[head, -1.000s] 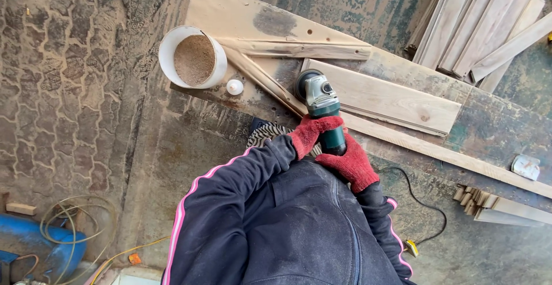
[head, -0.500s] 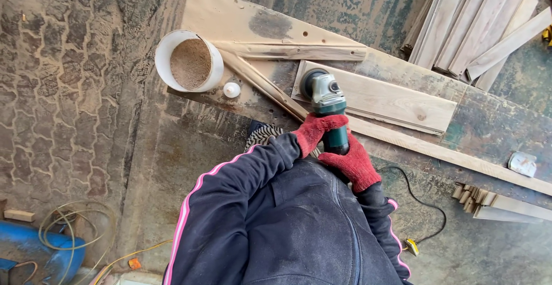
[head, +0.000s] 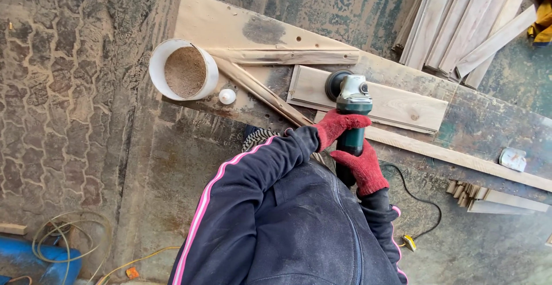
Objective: Using a hand-held power grinder with a sanding attachment to smooth wooden planks on a workbench.
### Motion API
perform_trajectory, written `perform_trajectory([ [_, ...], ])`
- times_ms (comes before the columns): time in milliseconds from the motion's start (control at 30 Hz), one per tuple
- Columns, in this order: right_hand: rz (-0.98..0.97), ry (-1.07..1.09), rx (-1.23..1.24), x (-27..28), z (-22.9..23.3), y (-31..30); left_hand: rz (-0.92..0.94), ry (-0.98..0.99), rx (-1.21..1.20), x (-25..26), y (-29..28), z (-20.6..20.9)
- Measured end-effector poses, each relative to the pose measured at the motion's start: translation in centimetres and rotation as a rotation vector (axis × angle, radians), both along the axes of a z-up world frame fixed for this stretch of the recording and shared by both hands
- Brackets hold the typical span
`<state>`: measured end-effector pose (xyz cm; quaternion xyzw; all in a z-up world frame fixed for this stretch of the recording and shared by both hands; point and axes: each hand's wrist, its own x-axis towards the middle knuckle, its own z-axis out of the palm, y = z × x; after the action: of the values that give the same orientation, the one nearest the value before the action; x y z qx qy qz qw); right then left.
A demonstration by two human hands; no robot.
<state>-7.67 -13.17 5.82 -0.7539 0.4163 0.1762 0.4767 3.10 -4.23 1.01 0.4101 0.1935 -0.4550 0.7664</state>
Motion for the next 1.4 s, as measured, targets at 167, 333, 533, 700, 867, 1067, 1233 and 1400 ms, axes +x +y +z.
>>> perform_trajectory([
  [167,0.061,0.029,0.019,0.0,0.6,0.9,0.014,0.035,0.004,-1.0,1.2,-0.4],
  [333,0.115,0.064,0.043,1.4,1.4,2.1,0.007,0.02,0.08,-0.1,2.9,0.7],
  [533,0.134,0.053,0.04,2.1,1.1,1.0,0.005,0.028,0.077,0.5,1.7,0.6],
  [700,0.091,0.044,-0.007,0.2,-1.2,-2.1,-0.005,0.009,0.046,0.4,-1.7,-0.1],
  [867,-0.023,-0.016,-0.006,-1.6,-2.1,-4.6,-0.076,-0.004,0.027,-0.4,-5.2,-1.9],
  [1067,-0.045,-0.025,-0.033,-3.7,-2.2,-6.9,-0.136,-0.047,0.079,-2.0,-7.9,-0.1],
  [1233,-0.026,-0.049,-0.005,-3.8,-0.3,-6.9,-0.072,-0.023,0.042,-3.0,-8.0,0.2],
  [1400,-0.012,-0.078,0.006,-3.3,0.8,-5.8,-0.053,-0.047,0.05,-3.4,-7.6,-1.1],
])
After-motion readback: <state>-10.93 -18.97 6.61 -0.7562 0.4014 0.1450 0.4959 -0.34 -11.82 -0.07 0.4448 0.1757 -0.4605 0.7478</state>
